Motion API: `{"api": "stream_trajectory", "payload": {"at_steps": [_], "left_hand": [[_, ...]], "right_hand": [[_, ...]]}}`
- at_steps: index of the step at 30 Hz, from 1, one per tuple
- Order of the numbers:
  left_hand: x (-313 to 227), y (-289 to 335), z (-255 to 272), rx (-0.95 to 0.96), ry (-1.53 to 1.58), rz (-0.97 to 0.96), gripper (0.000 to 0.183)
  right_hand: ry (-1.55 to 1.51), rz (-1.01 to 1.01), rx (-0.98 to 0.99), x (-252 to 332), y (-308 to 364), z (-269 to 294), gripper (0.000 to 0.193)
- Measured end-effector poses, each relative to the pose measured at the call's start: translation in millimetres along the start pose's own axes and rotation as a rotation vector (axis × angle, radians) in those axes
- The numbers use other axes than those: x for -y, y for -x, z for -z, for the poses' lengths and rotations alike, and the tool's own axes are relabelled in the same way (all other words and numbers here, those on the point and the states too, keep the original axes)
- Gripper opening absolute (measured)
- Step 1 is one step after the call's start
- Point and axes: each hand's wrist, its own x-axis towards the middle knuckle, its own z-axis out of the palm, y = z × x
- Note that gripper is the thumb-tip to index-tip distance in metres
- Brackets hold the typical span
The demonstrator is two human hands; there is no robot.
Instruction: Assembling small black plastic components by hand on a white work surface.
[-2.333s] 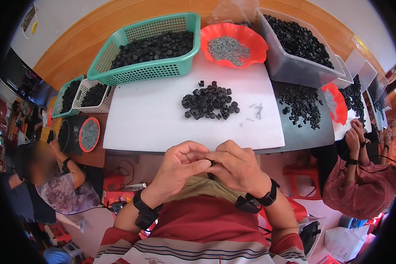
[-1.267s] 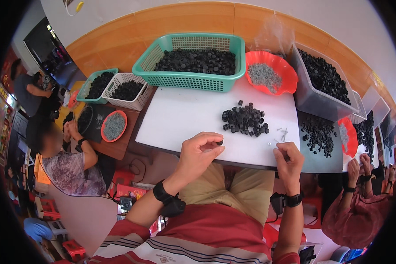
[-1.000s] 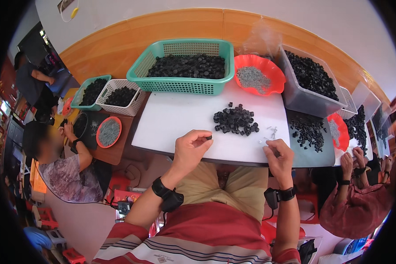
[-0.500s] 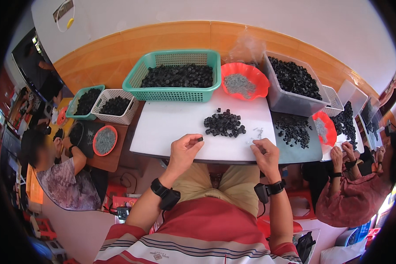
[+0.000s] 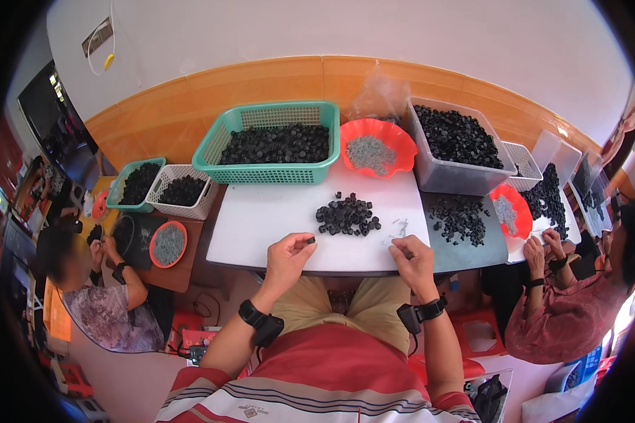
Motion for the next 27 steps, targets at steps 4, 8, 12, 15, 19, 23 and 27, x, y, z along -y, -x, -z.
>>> {"api": "stream_trajectory", "payload": {"at_steps": [4, 8, 12, 15, 19, 23, 27], "left_hand": [[-1, 0, -1, -0.003, -0.029, -0.004, 0.026], [-1, -1, -1, -0.007, -0.01, 0.019, 0.025], [2, -1, -1, -0.003, 0.028, 0.002, 0.024], [0, 0, 1, 0.01, 0.009, 0.021, 0.023], [-5, 2, 2, 0.019, -0.007, 0.043, 0.022], [-7, 2, 3, -0.001, -0.011, 0.01, 0.024], [-31, -8, 14, -0.038, -0.06, -0.038, 0.023]], "right_hand": [[-0.028, 0.009, -0.006, 0, 0, 1, 0.011], [-0.035, 0.02, -0.003, -1, -2, 1, 0.012], [-0.029, 0.033, -0.013, -3, -1, 0, 0.013], [-0.019, 0.02, -0.006, -1, -1, 0, 0.013], [-0.033, 0.018, 0.0, -1, -1, -1, 0.012], [-0.033, 0.026, -0.004, 3, -2, -1, 0.01], [-0.025, 0.026, -0.003, -2, -1, 0, 0.009]]}}
